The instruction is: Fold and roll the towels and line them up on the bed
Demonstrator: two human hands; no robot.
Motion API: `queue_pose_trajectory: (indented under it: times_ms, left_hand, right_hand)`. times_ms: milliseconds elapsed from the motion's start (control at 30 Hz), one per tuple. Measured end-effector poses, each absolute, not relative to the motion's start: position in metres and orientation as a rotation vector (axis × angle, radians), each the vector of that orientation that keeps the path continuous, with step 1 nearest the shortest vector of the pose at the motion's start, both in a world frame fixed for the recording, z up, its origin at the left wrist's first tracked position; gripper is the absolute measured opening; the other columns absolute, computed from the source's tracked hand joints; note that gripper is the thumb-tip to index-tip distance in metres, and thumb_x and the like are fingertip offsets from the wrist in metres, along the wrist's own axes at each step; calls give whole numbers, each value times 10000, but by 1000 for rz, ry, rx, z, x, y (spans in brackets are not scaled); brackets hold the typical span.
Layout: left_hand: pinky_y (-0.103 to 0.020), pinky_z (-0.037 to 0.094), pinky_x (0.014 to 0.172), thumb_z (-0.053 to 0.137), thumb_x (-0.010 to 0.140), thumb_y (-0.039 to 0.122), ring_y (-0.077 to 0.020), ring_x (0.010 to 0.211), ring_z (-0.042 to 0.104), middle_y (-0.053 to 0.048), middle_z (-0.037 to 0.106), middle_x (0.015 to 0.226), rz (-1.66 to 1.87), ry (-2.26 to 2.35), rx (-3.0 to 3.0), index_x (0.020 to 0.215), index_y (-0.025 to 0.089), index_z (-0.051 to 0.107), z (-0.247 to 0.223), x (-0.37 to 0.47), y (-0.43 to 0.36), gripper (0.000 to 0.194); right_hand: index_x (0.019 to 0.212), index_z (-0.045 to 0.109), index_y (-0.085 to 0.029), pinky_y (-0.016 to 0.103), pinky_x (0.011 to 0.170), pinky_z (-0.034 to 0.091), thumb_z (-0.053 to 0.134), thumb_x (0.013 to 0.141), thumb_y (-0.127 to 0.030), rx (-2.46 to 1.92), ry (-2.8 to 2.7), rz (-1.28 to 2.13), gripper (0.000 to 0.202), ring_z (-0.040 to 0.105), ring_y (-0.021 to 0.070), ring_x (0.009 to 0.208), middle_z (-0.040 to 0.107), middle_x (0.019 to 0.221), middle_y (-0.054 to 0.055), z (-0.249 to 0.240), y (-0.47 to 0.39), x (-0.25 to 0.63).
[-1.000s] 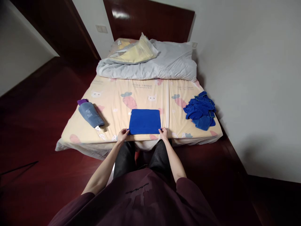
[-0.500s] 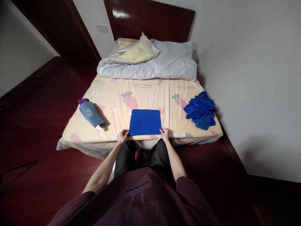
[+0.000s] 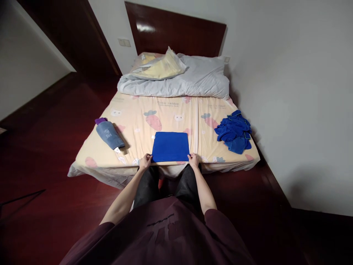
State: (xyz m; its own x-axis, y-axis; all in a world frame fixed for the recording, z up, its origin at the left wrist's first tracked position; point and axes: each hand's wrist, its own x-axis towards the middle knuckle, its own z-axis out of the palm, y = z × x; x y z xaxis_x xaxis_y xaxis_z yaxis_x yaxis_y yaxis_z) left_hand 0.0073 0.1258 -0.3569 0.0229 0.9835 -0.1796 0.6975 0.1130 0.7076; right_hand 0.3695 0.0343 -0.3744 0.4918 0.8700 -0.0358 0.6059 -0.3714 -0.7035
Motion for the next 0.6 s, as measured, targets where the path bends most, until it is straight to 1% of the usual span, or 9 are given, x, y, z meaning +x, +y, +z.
queue_pose_trajectory:
  times_ms: [133,267,400,500,600]
  left_hand:
    - [-330,472,855,515,979,373,-279,1005,723,-106,770,982,480,1783,1671,1037,224,623,-355,11,128,192]
    - [-331,467,844,510,984,379,-282,1005,723,-111,773,1006,450,1821,1680,1033,230,611,-353,14,128,187]
    - [-348,467,833,509,982,384,-295,993,722,-132,769,1008,447,1839,1694,1023,224,603,-352,18,126,190]
    - [-344,469,836,510,981,362,-286,998,713,-128,757,1002,440,1840,1714,1028,224,592,-346,24,121,167]
    - [-374,481,869,562,948,297,-307,1073,672,-155,704,1123,406,1881,1865,1072,202,605,-323,30,115,162]
  right_hand:
    - [930,735,-220,280,756,515,642,896,-369,-2169,-1188,518,179,742,226,884,801,935,77,-372,37,368]
    - [869,736,-228,286,727,512,666,868,-367,-2154,-1155,507,156,736,227,817,798,866,63,-372,39,367]
    - [770,718,-237,308,701,515,696,828,-367,-2118,-1110,497,144,730,242,765,785,796,60,-373,41,367]
    - [712,696,-249,306,673,510,713,796,-372,-2109,-1075,492,150,717,235,724,766,735,45,-373,43,366]
    - [695,670,-253,295,641,491,722,778,-383,-2109,-1054,476,163,690,221,686,739,694,34,-372,43,362]
